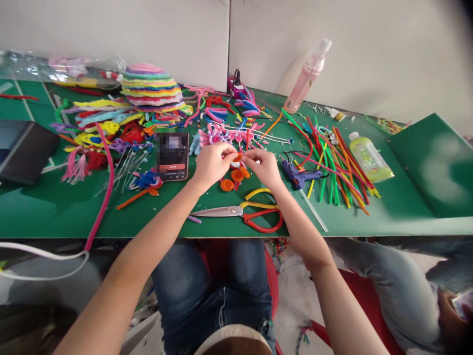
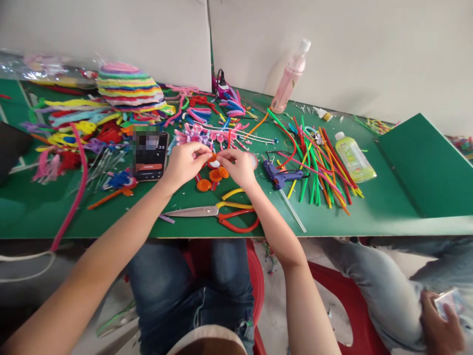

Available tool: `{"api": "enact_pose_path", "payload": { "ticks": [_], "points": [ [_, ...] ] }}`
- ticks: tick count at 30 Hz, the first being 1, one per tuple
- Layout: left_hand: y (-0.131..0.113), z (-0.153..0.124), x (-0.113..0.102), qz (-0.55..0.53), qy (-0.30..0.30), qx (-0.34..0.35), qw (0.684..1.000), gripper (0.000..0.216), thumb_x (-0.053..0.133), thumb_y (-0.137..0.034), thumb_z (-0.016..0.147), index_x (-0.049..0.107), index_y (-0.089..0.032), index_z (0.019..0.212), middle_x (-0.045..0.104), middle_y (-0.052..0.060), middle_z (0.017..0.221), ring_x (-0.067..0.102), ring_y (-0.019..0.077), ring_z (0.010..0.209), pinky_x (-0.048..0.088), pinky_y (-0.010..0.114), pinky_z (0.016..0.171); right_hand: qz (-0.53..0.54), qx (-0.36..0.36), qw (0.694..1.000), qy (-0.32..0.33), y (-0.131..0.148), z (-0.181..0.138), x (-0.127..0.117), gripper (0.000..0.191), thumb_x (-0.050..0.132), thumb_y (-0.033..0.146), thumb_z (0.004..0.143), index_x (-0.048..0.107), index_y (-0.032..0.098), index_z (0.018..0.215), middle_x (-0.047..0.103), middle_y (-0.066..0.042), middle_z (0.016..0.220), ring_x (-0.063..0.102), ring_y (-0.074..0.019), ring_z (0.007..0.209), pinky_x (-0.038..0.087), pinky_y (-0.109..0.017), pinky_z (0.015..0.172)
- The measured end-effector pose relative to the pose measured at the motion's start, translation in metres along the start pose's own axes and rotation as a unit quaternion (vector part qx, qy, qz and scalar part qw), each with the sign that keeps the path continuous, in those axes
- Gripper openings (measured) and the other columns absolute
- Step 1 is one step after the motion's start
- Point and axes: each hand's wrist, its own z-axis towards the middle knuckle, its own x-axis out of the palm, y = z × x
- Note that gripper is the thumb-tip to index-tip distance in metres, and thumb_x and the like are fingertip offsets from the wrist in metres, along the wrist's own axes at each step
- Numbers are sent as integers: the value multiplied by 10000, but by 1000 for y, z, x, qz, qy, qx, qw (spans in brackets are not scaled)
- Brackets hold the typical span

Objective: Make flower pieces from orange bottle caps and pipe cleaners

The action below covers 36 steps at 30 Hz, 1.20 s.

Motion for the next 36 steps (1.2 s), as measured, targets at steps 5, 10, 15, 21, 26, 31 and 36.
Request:
{"api": "enact_pose_path", "payload": {
  "ticks": [5, 10, 15, 21, 26, 31, 36],
  "points": [
    [1, 0, 3, -119, -32, -6, 992, 121, 595, -250, 763, 664, -151, 760, 709, 37, 743, 637, 155, 693, 494, 258, 672, 176, 112, 978, 13, -4, 1, 4, 295, 746, 452, 632, 667, 185, 732, 633, 27, 641, 530, -83, 573, 386, -218, 520],
    [2, -3, 12, -242, -35, -53, 968, 174, 625, -326, 756, 641, -154, 774, 689, 34, 718, 638, 141, 640, 505, 240, 588, 279, 208, 936, 49, -7, 3, 4, 428, 824, 486, 489, 652, 179, 734, 594, 39, 626, 467, -56, 532, 267, -194, 419],
    [-4, -5, 18, -302, -58, -82, 948, 229, 666, -378, 740, 620, -156, 772, 685, 28, 716, 661, 138, 629, 536, 244, 600, 315, 210, 923, 67, -6, 3, 8, 396, 798, 498, 550, 635, 185, 730, 525, 53, 576, 439, -62, 509, 288, -203, 417],
    [-6, -5, 19, -292, -70, -81, 950, 269, 678, -412, 743, 612, -152, 772, 685, 26, 704, 684, 153, 642, 557, 258, 619, 168, 60, 981, -74, 0, 0, 11, 357, 715, 530, 653, 682, 194, 772, 629, 19, 697, 545, -100, 663, 426, -222, 579],
    [-4, -9, 26, -311, -56, -50, 947, 312, 695, -440, 731, 604, -146, 782, 708, 56, 776, 701, 167, 709, 566, 270, 676, 192, 109, 970, -99, -3, -2, 15, 340, 655, 518, 719, 630, 180, 741, 591, 26, 657, 518, -81, 597, 391, -208, 530],
    [-6, -11, 34, -353, -53, -99, 929, 361, 725, -470, 697, 598, -141, 778, 709, 70, 781, 704, 185, 732, 575, 306, 708, 202, 79, 971, -99, -3, -4, 22, 387, 624, 574, 737, 580, 190, 766, 594, 16, 692, 555, -90, 618, 449, -220, 575],
    [-9, -9, 31, -357, -44, -130, 924, 312, 730, -414, 702, 578, -143, 727, 699, 54, 730, 703, 188, 715, 583, 320, 703, 159, 21, 983, -85, -8, -4, 21, 410, 583, 605, 761, 555, 199, 810, 599, -3, 771, 585, -119, 699, 496, -266, 670]
  ]
}}
